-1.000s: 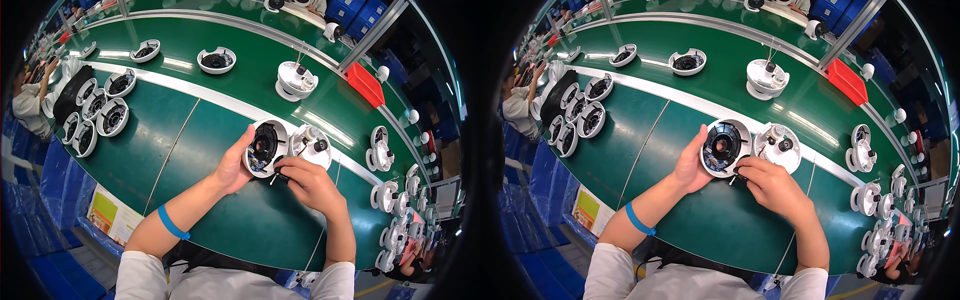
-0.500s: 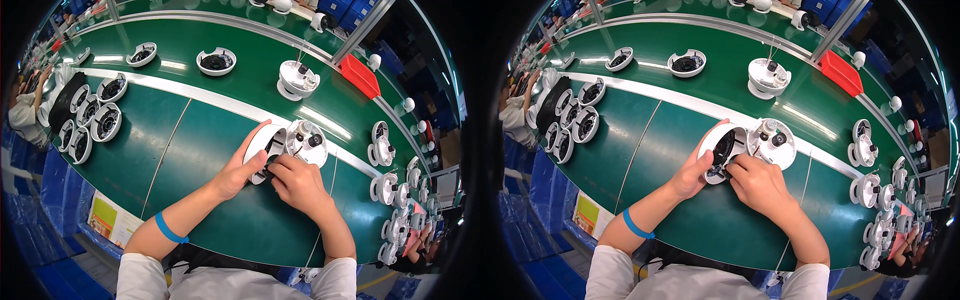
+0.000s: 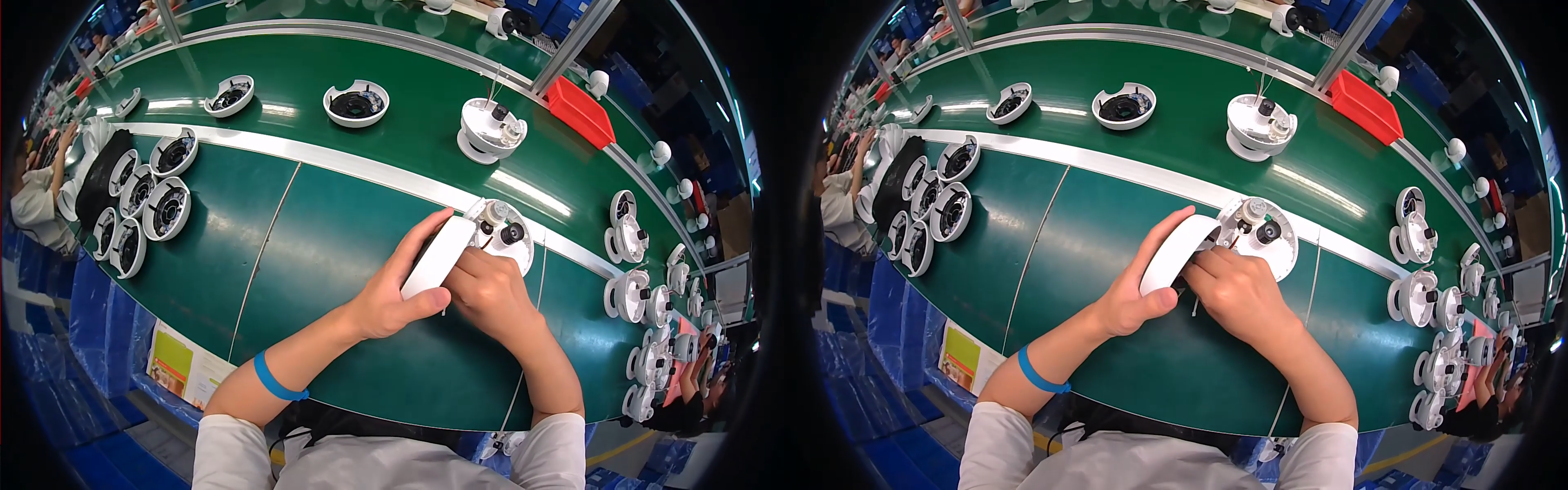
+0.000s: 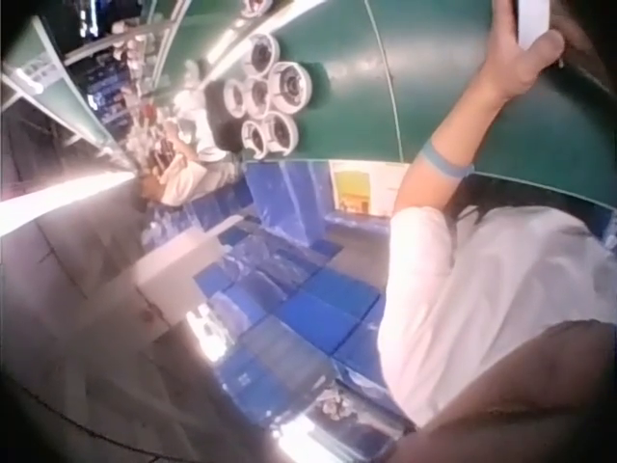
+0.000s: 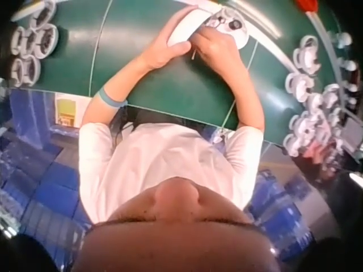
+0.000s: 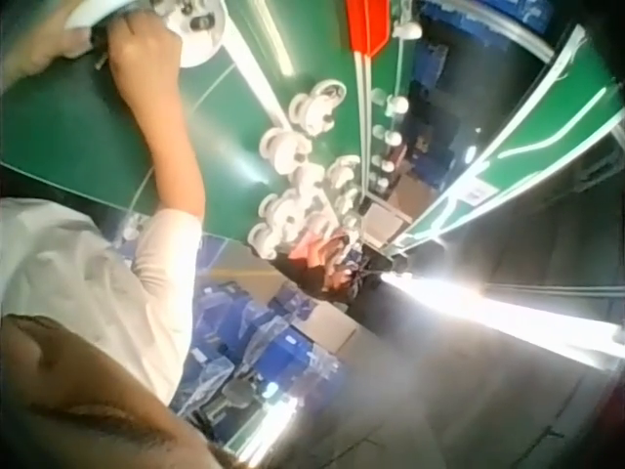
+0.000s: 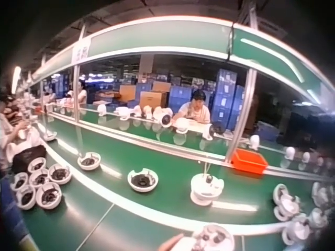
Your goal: Assemble components of a white circular surveillance camera on a factory assembly line, including plugging in wires and securing parts with a screwdriver.
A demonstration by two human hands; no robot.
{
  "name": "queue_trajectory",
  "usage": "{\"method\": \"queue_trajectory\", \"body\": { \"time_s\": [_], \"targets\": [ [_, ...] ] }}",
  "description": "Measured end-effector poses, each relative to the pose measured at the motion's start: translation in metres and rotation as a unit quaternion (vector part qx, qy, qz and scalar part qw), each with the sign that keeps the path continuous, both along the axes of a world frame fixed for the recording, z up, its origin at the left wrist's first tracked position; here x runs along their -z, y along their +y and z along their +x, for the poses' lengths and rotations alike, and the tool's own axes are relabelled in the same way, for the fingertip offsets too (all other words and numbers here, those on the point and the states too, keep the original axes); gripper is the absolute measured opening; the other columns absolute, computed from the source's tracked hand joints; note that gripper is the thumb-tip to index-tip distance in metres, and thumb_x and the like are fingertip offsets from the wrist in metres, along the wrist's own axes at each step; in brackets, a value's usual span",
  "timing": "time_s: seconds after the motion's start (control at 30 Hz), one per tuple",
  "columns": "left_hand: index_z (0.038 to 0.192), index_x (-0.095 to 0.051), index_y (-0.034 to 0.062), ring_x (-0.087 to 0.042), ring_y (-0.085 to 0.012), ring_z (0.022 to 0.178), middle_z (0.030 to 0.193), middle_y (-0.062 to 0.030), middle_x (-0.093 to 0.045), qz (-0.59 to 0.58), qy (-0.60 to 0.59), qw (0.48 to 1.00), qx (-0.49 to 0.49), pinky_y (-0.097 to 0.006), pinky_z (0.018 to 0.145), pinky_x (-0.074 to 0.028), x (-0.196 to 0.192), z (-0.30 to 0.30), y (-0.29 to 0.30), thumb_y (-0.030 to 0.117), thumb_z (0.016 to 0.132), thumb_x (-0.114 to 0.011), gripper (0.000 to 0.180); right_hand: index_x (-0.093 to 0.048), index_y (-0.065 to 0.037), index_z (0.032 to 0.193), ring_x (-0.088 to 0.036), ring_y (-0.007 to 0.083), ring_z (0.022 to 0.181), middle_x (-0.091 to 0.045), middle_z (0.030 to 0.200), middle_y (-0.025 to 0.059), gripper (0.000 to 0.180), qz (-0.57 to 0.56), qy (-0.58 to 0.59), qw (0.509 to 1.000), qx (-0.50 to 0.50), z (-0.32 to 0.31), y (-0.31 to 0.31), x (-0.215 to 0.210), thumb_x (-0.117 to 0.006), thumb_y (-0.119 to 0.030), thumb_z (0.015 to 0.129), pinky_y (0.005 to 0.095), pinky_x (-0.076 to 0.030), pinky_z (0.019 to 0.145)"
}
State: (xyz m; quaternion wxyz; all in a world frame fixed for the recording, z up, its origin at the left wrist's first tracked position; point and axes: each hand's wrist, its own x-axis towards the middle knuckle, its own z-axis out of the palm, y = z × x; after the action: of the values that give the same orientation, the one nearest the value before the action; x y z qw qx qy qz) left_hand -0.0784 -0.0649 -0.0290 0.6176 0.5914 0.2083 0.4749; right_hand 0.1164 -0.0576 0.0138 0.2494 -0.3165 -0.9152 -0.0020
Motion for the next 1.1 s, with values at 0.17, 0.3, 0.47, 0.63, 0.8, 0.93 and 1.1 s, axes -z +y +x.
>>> {"method": "queue_trajectory", "body": {
  "time_s": [0.17, 0.3, 0.47, 0.63, 0.8, 0.93, 1.1],
  "targets": [
    [0.166, -0.017, 0.0044, -0.039, -0.0262, 0.145, 0.157, -0.0147, -0.038, -0.059, -0.076, 0.995, 0.037, -0.039, 0.118, -0.033, -0.008, 0.004, 0.001, 0.045, 0.094, -0.072, 0.099, -0.071, -0.005, 0.093, -0.068, 0.0227, 0.074, -0.066, 0.089, 0.0052, 0.016, -0.021, 0.019, 0.999, 0.023, 0.004, -0.001, -0.016, -0.072, -0.005, 0.077, 0.0378, -0.055, 0.058],
    [0.162, -0.028, 0.008, -0.056, -0.0204, 0.128, 0.15, -0.0103, -0.05, -0.161, -0.163, 0.973, -0.026, -0.037, 0.105, -0.05, -0.003, 0.002, 0.003, 0.05, 0.103, -0.057, 0.078, -0.07, -0.007, 0.106, -0.072, 0.0266, 0.089, -0.071, 0.117, 0.0098, 0.034, -0.07, 0.126, 0.99, -0.01, 0.009, 0.005, -0.062, -0.08, -0.003, 0.073, 0.0349, -0.059, 0.069],
    [0.144, -0.051, 0.0095, -0.063, -0.0277, 0.122, 0.135, -0.0115, -0.063, -0.357, -0.287, 0.889, 0.003, -0.052, 0.097, -0.057, -0.026, 0.011, 0.01, 0.056, 0.107, -0.043, 0.06, -0.048, 0.009, 0.146, -0.073, 0.02, 0.094, -0.061, 0.137, 0.0195, 0.055, -0.274, 0.454, 0.832, 0.165, 0.069, 0.122, -0.076, -0.056, -0.005, 0.093, 0.0298, -0.057, 0.069],
    [0.146, -0.051, 0.01, -0.061, -0.0339, 0.127, 0.14, -0.0136, -0.061, -0.37, -0.291, 0.882, 0.015, -0.061, 0.101, -0.054, -0.023, 0.006, 0.008, 0.056, 0.106, -0.047, 0.062, -0.038, 0.01, 0.149, -0.074, 0.0286, 0.105, -0.057, 0.135, 0.0217, 0.057, -0.409, 0.558, 0.705, 0.157, 0.087, 0.196, -0.036, -0.058, -0.008, 0.099, 0.0358, -0.062, 0.086],
    [0.146, -0.05, 0.01, -0.062, -0.0267, 0.125, 0.137, -0.01, -0.063, -0.337, -0.288, 0.896, 0.04, -0.053, 0.101, -0.055, -0.037, -0.004, 0.002, 0.045, 0.107, -0.049, 0.052, -0.07, 0.003, 0.106, -0.071, 0.0183, 0.058, -0.071, 0.086, 0.0098, 0.019, -0.22, 0.372, 0.836, 0.339, 0.099, 0.132, -0.061, -0.066, -0.007, 0.091, 0.0311, -0.054, 0.051],
    [0.15, -0.046, 0.0095, -0.059, -0.0246, 0.128, 0.142, -0.0095, -0.059, -0.313, -0.275, 0.908, 0.052, -0.049, 0.103, -0.054, -0.037, -0.009, -0.008, 0.052, 0.108, -0.046, 0.059, -0.071, 0.005, 0.096, -0.069, 0.017, 0.053, -0.07, 0.078, 0.0096, 0.016, -0.243, 0.308, 0.842, 0.369, 0.118, 0.06, -0.077, -0.068, -0.01, 0.092, 0.0311, -0.052, 0.048],
    [0.151, -0.045, 0.0064, -0.06, -0.0277, 0.127, 0.144, -0.0127, -0.058, -0.284, -0.217, 0.933, 0.029, -0.051, 0.102, -0.055, -0.036, -0.012, -0.016, 0.065, 0.107, -0.037, 0.074, -0.07, 0.007, 0.094, -0.07, 0.0178, 0.053, -0.07, 0.078, 0.0104, 0.018, -0.267, 0.295, 0.82, 0.411, 0.144, 0.003, -0.075, -0.07, -0.011, 0.094, 0.03, -0.053, 0.047]
  ]
}}
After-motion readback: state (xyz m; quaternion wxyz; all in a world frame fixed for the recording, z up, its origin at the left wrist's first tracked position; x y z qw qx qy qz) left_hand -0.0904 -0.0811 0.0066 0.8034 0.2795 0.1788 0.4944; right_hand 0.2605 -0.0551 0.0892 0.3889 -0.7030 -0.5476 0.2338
